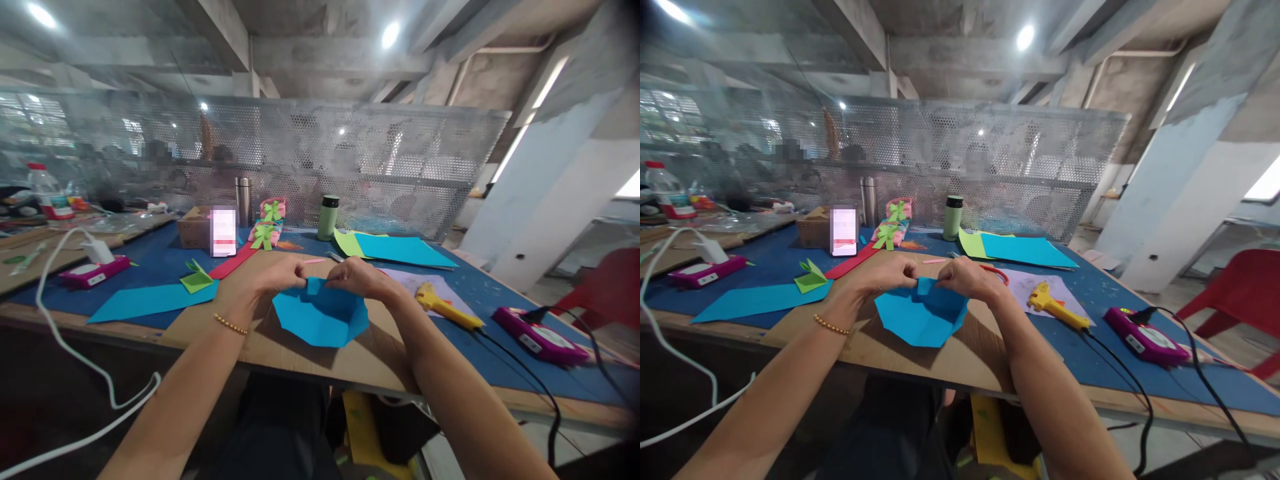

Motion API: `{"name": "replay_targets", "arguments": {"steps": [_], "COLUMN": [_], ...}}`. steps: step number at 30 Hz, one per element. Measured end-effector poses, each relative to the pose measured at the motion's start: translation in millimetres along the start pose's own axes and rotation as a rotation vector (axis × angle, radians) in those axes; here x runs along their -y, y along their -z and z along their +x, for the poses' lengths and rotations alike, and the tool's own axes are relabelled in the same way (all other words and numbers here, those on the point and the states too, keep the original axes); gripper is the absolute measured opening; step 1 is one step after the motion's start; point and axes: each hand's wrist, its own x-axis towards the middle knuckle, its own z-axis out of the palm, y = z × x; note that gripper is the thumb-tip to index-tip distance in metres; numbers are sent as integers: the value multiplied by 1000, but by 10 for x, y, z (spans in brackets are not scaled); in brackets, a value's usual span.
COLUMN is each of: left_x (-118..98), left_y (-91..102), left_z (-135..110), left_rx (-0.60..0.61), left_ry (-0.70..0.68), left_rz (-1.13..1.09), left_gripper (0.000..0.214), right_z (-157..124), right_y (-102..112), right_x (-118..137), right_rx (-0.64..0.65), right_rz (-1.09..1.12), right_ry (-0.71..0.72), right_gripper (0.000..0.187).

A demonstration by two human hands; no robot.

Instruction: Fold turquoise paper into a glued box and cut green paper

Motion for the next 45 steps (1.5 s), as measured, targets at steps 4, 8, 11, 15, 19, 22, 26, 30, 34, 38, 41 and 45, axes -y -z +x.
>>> {"name": "replay_targets", "arguments": {"steps": [4, 8, 11, 15, 19, 22, 26, 30, 34, 38, 41, 45], "left_x": [-50, -91, -108, -104, -88, -77, -46, -14, -19, -40, 0, 127], "left_y": [18, 45, 65, 82, 60, 20, -11, 0, -2, -3, -15, -65], "left_z": [0, -37, -72, -67, -23, -4, -1, 12, 30, 21, 39, 115], "left_rx": [7, 63, 44, 43, 50, 35, 44, 26, 20, 1, 4, 17], "left_ry": [8, 27, -5, -38, -34, -37, -22, -6, -35, -72, -97, -134], "left_rz": [-60, -19, 35, 102, 110, 64, 16, 127, 175, 221, 215, 175], "left_gripper": [15, 9, 12, 11, 10, 10, 16, 18, 14, 16, 18, 18], "right_z": [7, 17, 20, 27, 48, 66, 84, 98, 98, 91, 101, 114], "right_y": [-21, -36, -32, -26, -42, -59, -73, -82, -82, -82, -96, -121], "right_x": [-46, -80, -56, 56, 174, 205, 180, 154, 147, 142, 128, 104], "right_rx": [2, 14, 20, 0, -18, -13, 0, 19, 13, 12, 2, -13], "right_rz": [15, -6, -70, -184, -135, -83, -97, -105, -106, -128, -163, -221], "right_ry": [2, -10, -39, -66, -32, -5, -25, -49, -53, -21, -19, -12], "right_gripper": [32, 30, 25, 21, 22, 23, 22, 23, 21, 20, 20, 19]}}
